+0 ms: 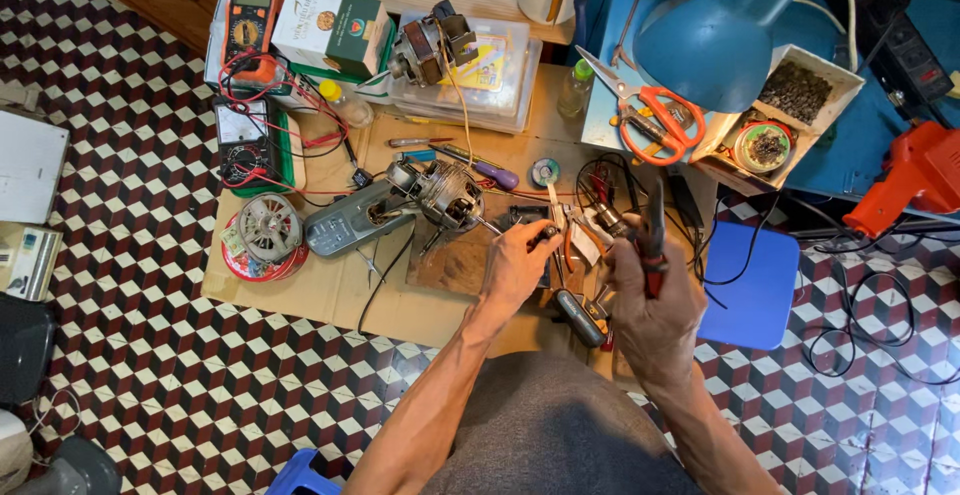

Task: The person works on a disassembled electric motor on a cluttered workbench. They use pliers to strip and adjust wires, then connect them to the motor's internal components. The person also uses a multimeter to test electrical continuity and a cordless drill to tighten screws on the motor housing.

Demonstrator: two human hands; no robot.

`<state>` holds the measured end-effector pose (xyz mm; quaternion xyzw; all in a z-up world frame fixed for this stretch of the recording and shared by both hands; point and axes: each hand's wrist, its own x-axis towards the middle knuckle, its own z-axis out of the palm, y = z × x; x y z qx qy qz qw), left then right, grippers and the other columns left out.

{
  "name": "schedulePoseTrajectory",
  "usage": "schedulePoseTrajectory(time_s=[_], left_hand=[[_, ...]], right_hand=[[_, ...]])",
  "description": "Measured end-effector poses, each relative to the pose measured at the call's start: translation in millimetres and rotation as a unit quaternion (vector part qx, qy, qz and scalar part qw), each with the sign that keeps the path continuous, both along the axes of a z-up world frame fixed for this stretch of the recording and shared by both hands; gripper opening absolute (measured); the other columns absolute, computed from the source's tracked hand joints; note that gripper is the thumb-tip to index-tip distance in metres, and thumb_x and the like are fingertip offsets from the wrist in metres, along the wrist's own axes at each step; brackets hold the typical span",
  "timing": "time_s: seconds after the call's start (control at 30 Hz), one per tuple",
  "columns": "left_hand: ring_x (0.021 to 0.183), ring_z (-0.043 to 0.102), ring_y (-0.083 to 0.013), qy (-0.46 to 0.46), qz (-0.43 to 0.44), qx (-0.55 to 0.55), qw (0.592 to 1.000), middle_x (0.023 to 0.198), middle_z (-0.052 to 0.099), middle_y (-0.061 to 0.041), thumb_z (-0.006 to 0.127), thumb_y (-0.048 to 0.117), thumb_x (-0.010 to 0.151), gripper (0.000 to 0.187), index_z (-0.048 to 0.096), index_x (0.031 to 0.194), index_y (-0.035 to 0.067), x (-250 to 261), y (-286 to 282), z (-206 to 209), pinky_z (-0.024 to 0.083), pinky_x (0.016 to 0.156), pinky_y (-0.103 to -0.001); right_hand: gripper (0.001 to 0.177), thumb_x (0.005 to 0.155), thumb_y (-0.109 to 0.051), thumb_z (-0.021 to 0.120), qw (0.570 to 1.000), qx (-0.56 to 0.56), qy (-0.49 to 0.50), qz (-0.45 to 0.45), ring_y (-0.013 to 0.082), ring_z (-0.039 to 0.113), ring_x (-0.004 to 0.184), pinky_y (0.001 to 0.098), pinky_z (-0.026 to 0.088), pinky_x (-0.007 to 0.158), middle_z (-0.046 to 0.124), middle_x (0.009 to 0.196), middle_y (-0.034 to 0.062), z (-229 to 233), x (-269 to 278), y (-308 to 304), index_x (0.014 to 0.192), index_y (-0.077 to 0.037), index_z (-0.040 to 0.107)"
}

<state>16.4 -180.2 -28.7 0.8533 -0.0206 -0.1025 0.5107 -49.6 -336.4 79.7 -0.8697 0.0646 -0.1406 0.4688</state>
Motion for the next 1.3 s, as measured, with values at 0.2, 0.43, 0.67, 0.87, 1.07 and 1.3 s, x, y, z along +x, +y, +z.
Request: schedulePoseTrajectory(time_s=[0.2, 0.43, 0.67, 0.87, 1.07, 1.3], left_hand=[[0.073, 0.067, -0.0206, -0.077, 0.002, 0.021, 0.997, 0.088, 0.071, -0.013, 0.075, 0.026, 0.091, 0.03, 0.077, 0.113, 0.006, -22, 11, -4, 0.054, 0.066, -0.035], [0.084, 0.064, -0.0127, 0.257, 0.191, -0.405, 0.857, 0.09, 0.068, -0.004, 0.075, 0.03, 0.097, 0.031, 0.074, 0.103, 0.0, -3, 23, -26, 0.056, 0.072, -0.028], [0.095, 0.07, -0.018, 0.302, 0.206, -0.612, 0.702, 0.102, 0.071, -0.01, 0.073, 0.017, 0.094, 0.025, 0.067, 0.111, 0.0, -15, 32, -5, 0.061, 0.091, -0.031], [0.098, 0.072, -0.0195, 0.263, 0.151, -0.581, 0.755, 0.108, 0.072, -0.014, 0.067, 0.016, 0.096, 0.028, 0.064, 0.119, 0.001, -27, 37, 32, 0.06, 0.094, -0.032], [0.096, 0.07, -0.0143, 0.238, 0.116, -0.548, 0.793, 0.11, 0.073, -0.01, 0.065, 0.018, 0.099, 0.031, 0.063, 0.125, 0.0, -32, 39, 35, 0.058, 0.093, -0.029], [0.095, 0.069, -0.0126, 0.233, 0.095, -0.538, 0.805, 0.104, 0.071, -0.006, 0.068, 0.019, 0.099, 0.036, 0.063, 0.128, -0.002, -35, 40, 16, 0.058, 0.093, -0.029]], right_hand=[[0.022, 0.102, -0.026, 0.063, 0.97, -0.153, 0.147, 0.119, 0.0217, 0.064, 0.061, 0.0369, 0.05, 0.058, 0.065, 0.07, 0.0116, -34, 11, 5, 0.109, -0.006, 0.066], [0.039, 0.1, -0.042, 0.061, 0.942, 0.059, 0.331, 0.011, 0.0174, 0.059, 0.06, 0.0362, 0.05, 0.057, 0.061, 0.068, 0.0044, -3, 1, -14, 0.097, -0.003, 0.066], [0.043, 0.098, -0.046, 0.059, 0.894, 0.121, 0.425, 0.072, 0.0204, 0.057, 0.068, 0.0401, 0.05, 0.066, 0.06, 0.073, 0.0106, -61, -27, 13, 0.099, -0.003, 0.067], [0.036, 0.099, -0.037, 0.059, 0.938, 0.016, 0.327, 0.114, 0.0167, 0.064, 0.079, 0.0346, 0.051, 0.076, 0.065, 0.08, 0.0056, -55, -12, 11, 0.124, -0.012, 0.064], [0.045, 0.097, -0.037, 0.061, 0.905, 0.018, 0.414, 0.094, 0.0204, 0.059, 0.073, 0.0349, 0.052, 0.071, 0.061, 0.079, 0.01, -40, -7, 14, 0.142, -0.033, 0.06], [0.041, 0.095, -0.033, 0.064, 0.934, 0.033, 0.336, 0.115, 0.0168, 0.063, 0.076, 0.0315, 0.053, 0.074, 0.066, 0.084, 0.0064, -47, -7, 9, 0.134, -0.024, 0.065]])
